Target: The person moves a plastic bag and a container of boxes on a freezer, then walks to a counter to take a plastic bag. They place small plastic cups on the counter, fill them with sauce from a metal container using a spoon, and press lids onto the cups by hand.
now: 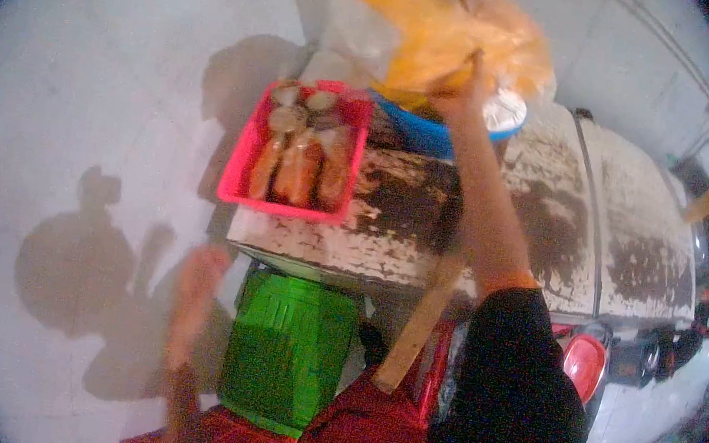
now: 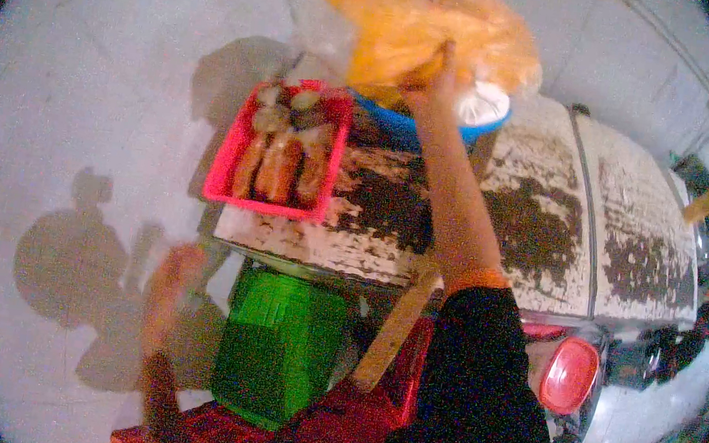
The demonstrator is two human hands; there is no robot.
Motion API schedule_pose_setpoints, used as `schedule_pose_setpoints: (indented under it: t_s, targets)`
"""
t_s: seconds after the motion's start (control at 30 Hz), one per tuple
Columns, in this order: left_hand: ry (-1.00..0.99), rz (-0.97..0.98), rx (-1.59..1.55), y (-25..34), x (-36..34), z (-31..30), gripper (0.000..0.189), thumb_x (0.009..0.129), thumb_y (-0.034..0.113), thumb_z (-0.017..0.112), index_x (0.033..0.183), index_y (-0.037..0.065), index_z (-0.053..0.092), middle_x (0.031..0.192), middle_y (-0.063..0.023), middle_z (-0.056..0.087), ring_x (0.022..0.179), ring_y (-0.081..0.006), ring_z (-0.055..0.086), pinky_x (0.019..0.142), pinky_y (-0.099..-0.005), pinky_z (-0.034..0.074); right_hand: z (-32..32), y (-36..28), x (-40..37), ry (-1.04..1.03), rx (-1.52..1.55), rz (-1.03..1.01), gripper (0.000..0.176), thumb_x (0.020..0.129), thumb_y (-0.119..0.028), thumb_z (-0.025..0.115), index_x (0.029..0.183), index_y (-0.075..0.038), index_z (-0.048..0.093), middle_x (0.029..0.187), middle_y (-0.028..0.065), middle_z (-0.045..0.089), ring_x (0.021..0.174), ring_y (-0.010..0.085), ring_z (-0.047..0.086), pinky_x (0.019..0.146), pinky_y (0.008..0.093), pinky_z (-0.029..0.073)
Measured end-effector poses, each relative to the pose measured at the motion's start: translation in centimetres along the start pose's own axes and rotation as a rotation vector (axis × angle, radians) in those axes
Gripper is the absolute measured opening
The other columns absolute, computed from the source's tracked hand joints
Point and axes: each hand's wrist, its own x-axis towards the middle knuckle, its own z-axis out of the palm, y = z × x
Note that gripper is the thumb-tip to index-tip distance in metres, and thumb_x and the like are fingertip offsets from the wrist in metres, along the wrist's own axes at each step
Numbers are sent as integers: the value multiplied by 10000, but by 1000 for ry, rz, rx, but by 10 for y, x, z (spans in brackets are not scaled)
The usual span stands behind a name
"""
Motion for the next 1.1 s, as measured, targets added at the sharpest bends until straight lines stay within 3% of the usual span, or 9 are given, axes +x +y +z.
schedule_pose_setpoints:
  t_s: [0.03,0.13,0.23,0.4,0.57,0.73,0.83,0.9,1.1]
  targets:
    - [-52,176,-22,-16,65,-27,432,1014,349,516,1322,47,543,1305,-93,577,1220,-207,538,1066,-384,406,4,1,-9,-16,35,-6,736,854,-558,679,1421,-157,436,1433,113,504,1294,332,486,1116,541,367]
    - [5,617,-109,134,185,-27,618,1019,456,458,1504,83,371,1517,-108,422,1323,-249,488,1105,-416,379,9,-3,-16,-63,94,-75,696,891,-538,645,1428,-151,431,1425,110,515,1307,340,481,1108,553,376]
    - [130,495,-147,249,273,5,826,917,630,536,1527,109,341,1563,-116,350,1385,-258,420,1128,-518,320,1,-5,-3,-108,127,-145,643,931,-509,603,1433,-148,425,1426,107,516,1310,339,483,1109,558,375]
    - [-87,308,-140,262,366,65,802,871,573,647,1478,108,408,1466,-127,469,1310,-281,496,1087,-471,386,4,-11,-10,-150,145,-106,609,960,-500,570,1433,-145,430,1422,89,523,1309,308,491,1104,518,395]
    - [-301,248,-554,244,340,104,687,856,368,748,1401,95,431,1265,-113,616,1178,-281,587,994,-395,480,-3,-11,-9,-74,141,-104,594,973,-513,547,1417,-129,452,1399,92,543,1295,284,503,1101,485,406]
    - [-35,344,-541,225,302,121,625,809,211,809,1279,92,414,1179,-97,603,1105,-224,583,957,-365,482,5,-24,-21,-198,165,-207,565,991,-479,538,1394,-89,468,1348,109,578,1237,261,552,1060,429,457]
    - [12,400,-741,228,247,151,619,823,224,800,1290,79,420,1190,-99,585,1108,-212,572,955,-351,474,-9,-44,-22,-50,-61,-381,511,1022,-430,502,1340,-30,508,1221,122,631,1088,247,624,965,382,520]
    - [82,437,-522,202,242,168,633,832,234,798,1309,67,416,1209,-101,576,1111,-213,571,959,-347,473,-13,-73,-56,162,-318,-439,502,1009,-385,539,1353,-22,494,1213,133,630,1086,259,625,931,402,532]
    - [-252,557,-675,209,127,275,840,802,395,816,1361,13,319,1275,-144,469,1208,-274,469,1083,-438,357,-104,-158,-154,436,-685,-457,505,1007,-379,541,1364,-26,489,1235,134,620,1112,259,610,948,398,518]
